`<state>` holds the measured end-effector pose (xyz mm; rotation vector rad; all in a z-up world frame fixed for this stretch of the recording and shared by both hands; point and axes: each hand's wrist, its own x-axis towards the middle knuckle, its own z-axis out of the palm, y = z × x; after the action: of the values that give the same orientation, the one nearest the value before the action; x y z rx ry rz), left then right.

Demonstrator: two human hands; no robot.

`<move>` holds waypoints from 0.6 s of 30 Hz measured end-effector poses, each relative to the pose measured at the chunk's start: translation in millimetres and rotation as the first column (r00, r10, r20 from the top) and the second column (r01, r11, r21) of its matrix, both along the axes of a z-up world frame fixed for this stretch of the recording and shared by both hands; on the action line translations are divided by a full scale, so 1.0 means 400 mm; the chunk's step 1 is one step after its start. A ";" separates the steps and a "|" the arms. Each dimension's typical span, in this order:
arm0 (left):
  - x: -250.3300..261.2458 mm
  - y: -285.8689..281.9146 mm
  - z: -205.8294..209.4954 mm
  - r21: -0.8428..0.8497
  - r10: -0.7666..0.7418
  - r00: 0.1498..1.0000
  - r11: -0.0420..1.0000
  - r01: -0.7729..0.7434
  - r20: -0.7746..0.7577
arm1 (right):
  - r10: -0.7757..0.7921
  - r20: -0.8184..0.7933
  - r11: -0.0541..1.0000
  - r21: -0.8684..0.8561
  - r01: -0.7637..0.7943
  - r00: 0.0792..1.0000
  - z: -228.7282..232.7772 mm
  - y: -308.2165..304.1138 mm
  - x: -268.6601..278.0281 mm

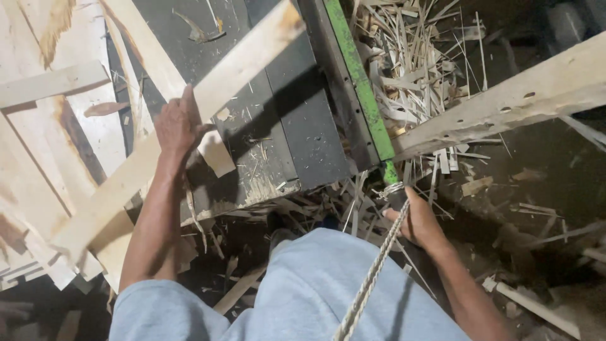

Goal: Cutting thin strips of wood using a manual guillotine-style lever cutter.

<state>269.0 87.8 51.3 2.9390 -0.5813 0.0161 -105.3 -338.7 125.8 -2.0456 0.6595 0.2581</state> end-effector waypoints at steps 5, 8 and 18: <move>0.083 -0.060 0.221 -0.408 0.145 0.987 0.907 -0.104 0.070 | 0.100 0.106 0.990 -0.108 -0.089 0.989 0.034 -0.023 -0.010; 0.123 -0.104 0.324 -0.651 0.128 0.988 0.758 -0.039 0.090 | -0.040 -0.048 0.995 0.092 0.045 0.998 0.097 0.016 0.012; 0.205 0.029 0.051 -0.807 0.620 0.523 -0.378 -0.454 -0.585 | 0.062 -0.015 0.994 -0.090 -0.064 0.998 0.063 -0.009 -0.002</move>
<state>350.9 99.3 71.5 1.3147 0.8199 0.5131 -106.1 -342.2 151.1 -2.1554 0.6249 0.2826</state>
